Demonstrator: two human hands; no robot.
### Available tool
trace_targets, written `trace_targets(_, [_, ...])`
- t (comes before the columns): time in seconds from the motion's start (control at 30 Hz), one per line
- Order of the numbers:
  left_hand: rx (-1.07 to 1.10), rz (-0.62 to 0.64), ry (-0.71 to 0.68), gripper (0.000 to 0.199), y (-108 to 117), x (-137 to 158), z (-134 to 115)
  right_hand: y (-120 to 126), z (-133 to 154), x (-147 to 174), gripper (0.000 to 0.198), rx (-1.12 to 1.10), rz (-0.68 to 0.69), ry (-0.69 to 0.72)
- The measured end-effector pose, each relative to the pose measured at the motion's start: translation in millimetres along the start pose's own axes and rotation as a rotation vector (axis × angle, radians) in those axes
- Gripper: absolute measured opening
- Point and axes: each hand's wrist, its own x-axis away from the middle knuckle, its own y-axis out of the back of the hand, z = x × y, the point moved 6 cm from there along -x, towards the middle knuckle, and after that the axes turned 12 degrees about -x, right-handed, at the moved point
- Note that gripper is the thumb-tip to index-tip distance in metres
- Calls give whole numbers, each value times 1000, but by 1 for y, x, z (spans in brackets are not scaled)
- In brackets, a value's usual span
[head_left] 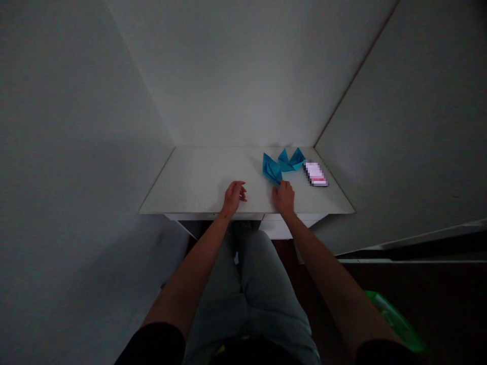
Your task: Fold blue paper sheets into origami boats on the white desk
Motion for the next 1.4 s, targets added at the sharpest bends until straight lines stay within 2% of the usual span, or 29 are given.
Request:
trace_targets(0.17, [-27, -72, 5, 40, 1, -2, 6, 4, 14, 3, 40, -227, 109, 76])
trace_targets(0.33, [-68, -308, -69, 54, 10, 1, 7, 8, 37, 11, 47, -412, 309, 169])
trace_targets(0.4, [-88, -343, -72, 59, 12, 3, 7, 8, 42, 13, 49, -449, 368, 191])
trace_targets(0.57, [-46, -237, -57, 68, 10, 1, 8, 8, 43, 11, 49, -486, 396, 204])
trace_targets(0.63, [-44, -184, -58, 61, 8, -2, 9, 7, 41, 10, 48, -470, 391, 194])
trace_targets(0.7, [-67, -155, -52, 47, 7, -4, 11, 6, 39, 9, 45, -454, 373, 194])
trace_targets(0.77, [-95, -152, -36, 40, 7, -6, 14, 6, 37, 9, 39, -446, 347, 202])
trace_targets(0.87, [-111, -156, -31, 45, 8, -7, 15, 5, 35, 9, 30, -453, 322, 213])
trace_targets(1.0, [-127, -149, -73, 48, 7, -4, 11, 7, 34, 9, 32, -492, 296, 201])
trace_targets(1.17, [-195, -137, -71, 32, 6, -2, 7, 9, 34, 9, 31, -469, 254, 177])
trace_targets(1.4, [-280, -117, -86, 19, 4, -2, 7, 10, 34, 9, 23, -415, 212, 163])
